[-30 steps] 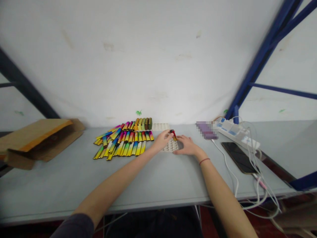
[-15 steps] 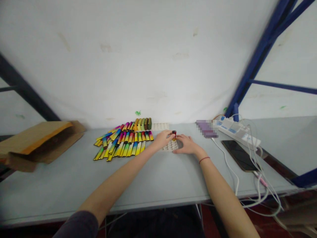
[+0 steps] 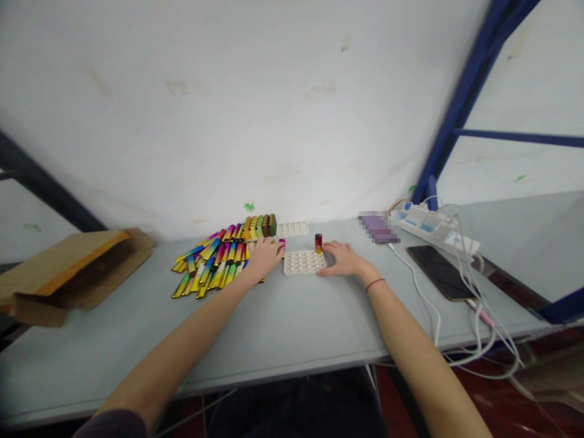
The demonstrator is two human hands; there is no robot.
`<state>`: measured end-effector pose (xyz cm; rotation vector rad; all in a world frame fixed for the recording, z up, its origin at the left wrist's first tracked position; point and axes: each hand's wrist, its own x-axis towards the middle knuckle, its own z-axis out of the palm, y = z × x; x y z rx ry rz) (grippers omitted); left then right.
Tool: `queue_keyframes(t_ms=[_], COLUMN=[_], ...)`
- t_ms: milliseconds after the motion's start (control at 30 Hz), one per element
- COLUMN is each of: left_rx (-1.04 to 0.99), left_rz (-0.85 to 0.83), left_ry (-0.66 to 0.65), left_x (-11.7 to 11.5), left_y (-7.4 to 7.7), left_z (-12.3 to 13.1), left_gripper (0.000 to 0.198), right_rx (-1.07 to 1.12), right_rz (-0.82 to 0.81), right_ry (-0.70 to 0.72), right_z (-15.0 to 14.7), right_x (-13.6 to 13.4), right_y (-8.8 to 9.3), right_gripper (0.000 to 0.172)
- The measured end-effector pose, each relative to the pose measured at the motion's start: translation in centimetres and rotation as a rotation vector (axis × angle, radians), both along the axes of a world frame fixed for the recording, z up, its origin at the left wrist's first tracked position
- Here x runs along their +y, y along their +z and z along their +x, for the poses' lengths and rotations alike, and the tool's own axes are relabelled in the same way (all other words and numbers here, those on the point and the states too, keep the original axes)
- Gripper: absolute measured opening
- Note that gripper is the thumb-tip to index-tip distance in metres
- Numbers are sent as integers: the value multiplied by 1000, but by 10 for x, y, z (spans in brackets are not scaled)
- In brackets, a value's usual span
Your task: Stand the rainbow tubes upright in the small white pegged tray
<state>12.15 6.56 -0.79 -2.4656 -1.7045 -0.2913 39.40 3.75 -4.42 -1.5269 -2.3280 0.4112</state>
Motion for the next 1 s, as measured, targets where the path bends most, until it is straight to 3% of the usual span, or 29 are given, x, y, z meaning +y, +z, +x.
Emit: queue_keyframes(t_ms=[367, 533, 633, 733, 833, 1000], left_rx=[-71, -98, -317, -672, -1017, -1452], left_rz=[-108, -176, -106, -95, -285, -530], left_ry=[39, 21, -51, -190, -263, -209], left_x=[13, 16, 16, 12, 1, -19], left_y=[5, 0, -4, -6, -9, -13], left_z=[10, 15, 14, 8, 2, 1], left_gripper=[33, 33, 29, 21, 15, 21], right_rx=[20, 3, 2, 14, 20, 17], right_rz=[-23, -45, -50, -43, -37, -36], right_ry=[-8, -12, -12, -7, -14, -13], right_z=[1, -1, -2, -2, -1, 2], right_x=[-1, -3, -4, -4, -3, -3], right_y=[0, 5, 6, 6, 4, 3], right_gripper=[82, 83, 82, 80, 81, 82])
